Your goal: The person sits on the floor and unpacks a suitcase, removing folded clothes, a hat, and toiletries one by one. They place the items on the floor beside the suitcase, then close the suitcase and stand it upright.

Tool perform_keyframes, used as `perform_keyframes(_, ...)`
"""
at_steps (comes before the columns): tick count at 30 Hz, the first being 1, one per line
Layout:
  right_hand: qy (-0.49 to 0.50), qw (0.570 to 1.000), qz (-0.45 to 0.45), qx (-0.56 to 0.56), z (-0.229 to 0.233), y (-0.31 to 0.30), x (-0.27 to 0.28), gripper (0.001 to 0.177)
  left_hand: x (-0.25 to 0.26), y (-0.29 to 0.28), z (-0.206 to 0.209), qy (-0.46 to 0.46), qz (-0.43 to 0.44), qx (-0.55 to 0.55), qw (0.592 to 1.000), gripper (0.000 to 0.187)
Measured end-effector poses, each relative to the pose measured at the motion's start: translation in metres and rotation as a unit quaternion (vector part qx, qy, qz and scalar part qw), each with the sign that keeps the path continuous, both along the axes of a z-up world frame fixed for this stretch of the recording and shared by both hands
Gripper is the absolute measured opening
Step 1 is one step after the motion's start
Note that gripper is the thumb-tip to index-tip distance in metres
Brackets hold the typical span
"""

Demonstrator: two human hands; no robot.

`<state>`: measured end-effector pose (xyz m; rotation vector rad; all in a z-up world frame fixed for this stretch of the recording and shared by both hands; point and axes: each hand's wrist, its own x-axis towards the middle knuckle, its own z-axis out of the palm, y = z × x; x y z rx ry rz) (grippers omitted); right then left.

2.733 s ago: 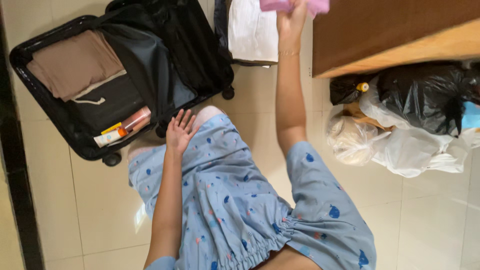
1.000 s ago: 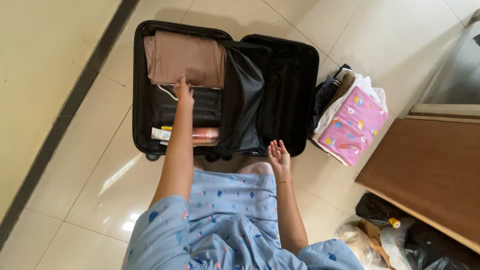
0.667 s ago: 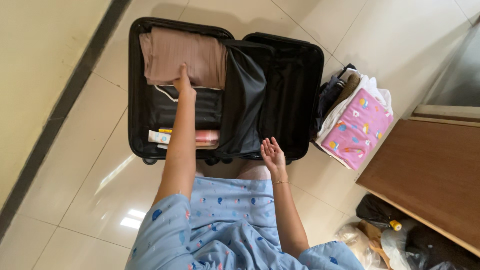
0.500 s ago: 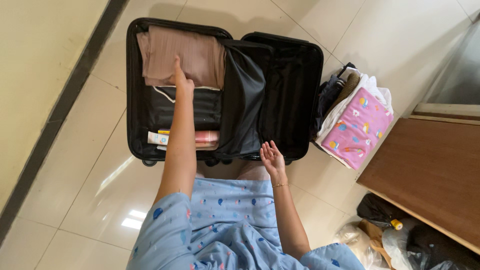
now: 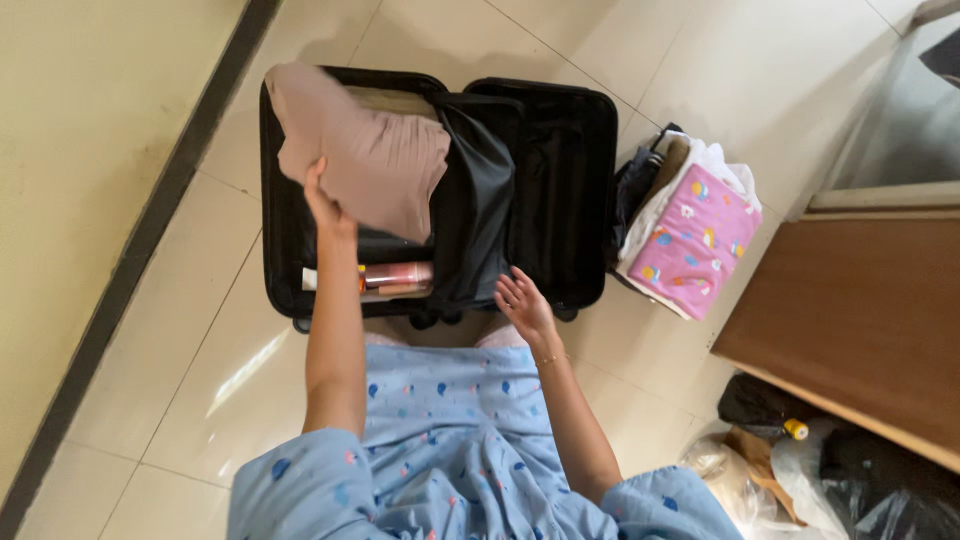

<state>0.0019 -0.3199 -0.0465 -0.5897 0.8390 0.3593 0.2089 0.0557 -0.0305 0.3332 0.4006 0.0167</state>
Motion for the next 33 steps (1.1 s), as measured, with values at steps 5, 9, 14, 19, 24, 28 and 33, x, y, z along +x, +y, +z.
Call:
perform_keyframes(5, -0.205, 0.945, 0.254, 0.026, 0.056, 0.053, -0.019, 0.061, -0.076, -0.025, 0.098, 0.036, -0.011, -0.016, 0.999, 0.055)
perform_keyframes(9, -0.323, 0.853, 0.409, -0.04, 0.09, 0.119, -0.06, 0.078, -0.117, -0.074, 0.143, 0.042, -0.008, -0.036, 0.998, 0.051)
perform_keyframes(14, -0.323, 0.936, 0.119, 0.073, 0.098, 0.156, -0.075, 0.086, -0.178, -0.14, 0.158, 0.089, -0.034, -0.031, 0.995, 0.05)
perform_keyframes(19, -0.31, 0.948, -0.017, 0.07, 0.131, 0.108, -0.086, 0.091, -0.23, -0.201, 0.168, 0.102, -0.07, -0.035, 0.992, 0.044)
perform_keyframes(24, -0.251, 0.954, -0.161, 0.041, 0.167, 0.049, -0.112, 0.068, -0.282, -0.266, 0.176, 0.084, -0.113, 0.041, 0.989, 0.051)
perform_keyframes(28, -0.226, 0.946, -0.232, -0.021, 0.18, -0.025, -0.133, 0.036, -0.318, -0.318, 0.183, 0.084, -0.171, 0.115, 0.975, 0.059)
perform_keyframes(33, -0.222, 0.93, -0.285, -0.065, 0.183, -0.124, -0.159, 0.023, -0.373, -0.345, 0.175, 0.022, -0.3, 0.241, 0.923, 0.062)
